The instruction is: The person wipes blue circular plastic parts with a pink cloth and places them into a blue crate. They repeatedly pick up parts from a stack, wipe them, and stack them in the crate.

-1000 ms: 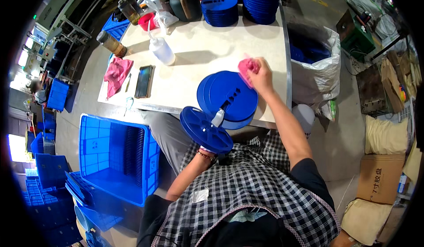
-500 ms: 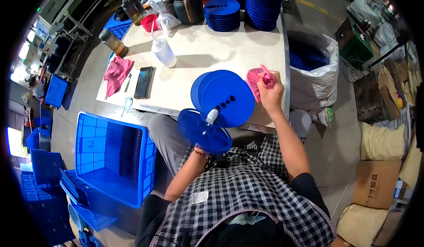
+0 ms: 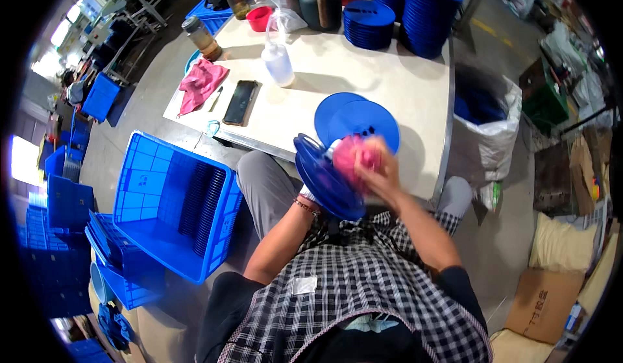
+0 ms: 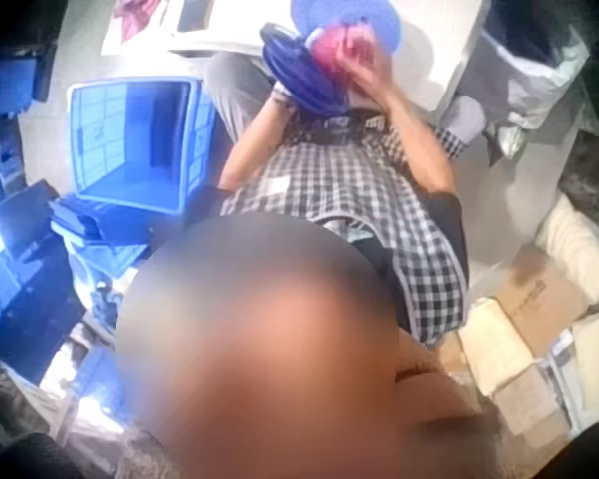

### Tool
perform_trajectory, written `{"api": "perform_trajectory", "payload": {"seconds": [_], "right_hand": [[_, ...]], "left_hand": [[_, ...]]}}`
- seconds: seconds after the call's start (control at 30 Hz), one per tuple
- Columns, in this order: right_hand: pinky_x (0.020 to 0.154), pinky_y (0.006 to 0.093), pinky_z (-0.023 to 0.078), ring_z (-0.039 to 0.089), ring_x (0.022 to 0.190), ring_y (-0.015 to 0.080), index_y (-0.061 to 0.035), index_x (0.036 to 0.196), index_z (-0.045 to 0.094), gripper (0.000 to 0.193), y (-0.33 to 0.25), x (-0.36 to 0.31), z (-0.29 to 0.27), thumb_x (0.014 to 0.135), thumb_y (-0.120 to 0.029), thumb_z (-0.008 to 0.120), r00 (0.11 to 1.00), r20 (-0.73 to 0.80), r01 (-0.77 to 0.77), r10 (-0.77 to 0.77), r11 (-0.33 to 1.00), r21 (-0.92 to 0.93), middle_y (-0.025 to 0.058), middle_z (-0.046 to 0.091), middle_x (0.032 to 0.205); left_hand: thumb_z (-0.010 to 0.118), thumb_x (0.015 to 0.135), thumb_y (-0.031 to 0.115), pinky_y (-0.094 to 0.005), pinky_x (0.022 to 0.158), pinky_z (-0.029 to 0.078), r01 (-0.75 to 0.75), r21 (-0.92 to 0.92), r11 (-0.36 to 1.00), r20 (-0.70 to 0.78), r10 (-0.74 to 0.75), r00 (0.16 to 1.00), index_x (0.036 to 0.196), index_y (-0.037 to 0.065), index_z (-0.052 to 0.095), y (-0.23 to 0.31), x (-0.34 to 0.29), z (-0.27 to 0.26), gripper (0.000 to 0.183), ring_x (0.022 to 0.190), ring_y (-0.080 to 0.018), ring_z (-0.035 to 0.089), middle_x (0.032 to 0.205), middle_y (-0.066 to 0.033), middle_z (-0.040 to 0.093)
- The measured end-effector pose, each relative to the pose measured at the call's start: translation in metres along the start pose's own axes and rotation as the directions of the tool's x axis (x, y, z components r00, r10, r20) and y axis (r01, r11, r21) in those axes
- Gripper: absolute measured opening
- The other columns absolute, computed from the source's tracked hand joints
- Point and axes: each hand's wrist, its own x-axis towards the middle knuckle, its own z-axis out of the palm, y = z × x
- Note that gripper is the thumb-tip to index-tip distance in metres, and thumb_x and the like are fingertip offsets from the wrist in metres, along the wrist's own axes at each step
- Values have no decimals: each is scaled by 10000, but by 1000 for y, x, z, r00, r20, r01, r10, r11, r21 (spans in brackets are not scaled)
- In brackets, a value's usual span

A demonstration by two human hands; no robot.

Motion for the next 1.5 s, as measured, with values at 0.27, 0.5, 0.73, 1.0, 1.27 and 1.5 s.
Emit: {"api": "perform_trajectory", "payload": {"seconds": [0.27, 0.5, 0.73, 1.0, 1.27, 1.5], "right_hand": [[839, 351, 535, 649, 876, 177, -64, 984, 594, 150, 3, 5, 17, 891, 22, 674, 999, 32, 36, -35, 998, -52, 79, 617, 969], [790, 351, 515, 607, 872, 205, -67, 957, 574, 308, -1, -6, 13, 727, 49, 742, 966, 164, 224, -199, 963, -153, 73, 583, 956], [762, 438, 545, 642, 867, 338, -54, 920, 574, 308, 87, 62, -67, 849, -247, 804, 968, -127, 31, -216, 608, -793, 147, 654, 896], [751, 425, 542, 628, 877, 341, -58, 943, 591, 212, 79, 60, -65, 832, -109, 764, 967, -192, 2, -165, 762, -648, 139, 623, 907], [792, 372, 503, 617, 886, 231, -100, 927, 599, 227, 83, -27, -88, 817, -96, 798, 938, 73, 340, -340, 852, -398, 59, 598, 887], [834, 350, 452, 609, 910, 198, -178, 893, 606, 231, 72, -48, -43, 834, -271, 809, 873, 292, 482, -391, 785, -390, 15, 641, 917]], "left_hand": [[458, 1071, 217, -343, 1006, 487, -95, 109, 989, 67, 88, 994, 1321, 56, 509, -26, -11, 11, 302, 1108, -207, 587, 1195, -105, 603], [433, 1096, 290, -344, 1023, 483, 298, -676, 674, 451, 59, 891, 1366, 96, 507, 1, -18, 21, 341, 1124, -194, 578, 1202, -70, 595], [503, 1053, 107, -309, 978, 484, -135, 287, 948, 351, 28, 936, 1491, 72, 492, -23, -27, -1, 440, 1108, -142, 589, 1347, -55, 607], [524, 1026, 98, -323, 983, 491, 102, 13, 995, 336, -100, 936, 1467, 90, 519, -29, -33, 0, 441, 1130, -178, 597, 1338, -74, 602], [536, 1010, 92, -335, 979, 502, 152, 2, 988, 344, -144, 928, 1444, 101, 539, -38, -39, -2, 434, 1136, -204, 605, 1331, -87, 600], [546, 996, 87, -345, 975, 512, -244, 417, 876, 395, 67, 916, 1424, 111, 556, -30, -37, 9, 429, 1140, -226, 612, 1325, -98, 598]]}}
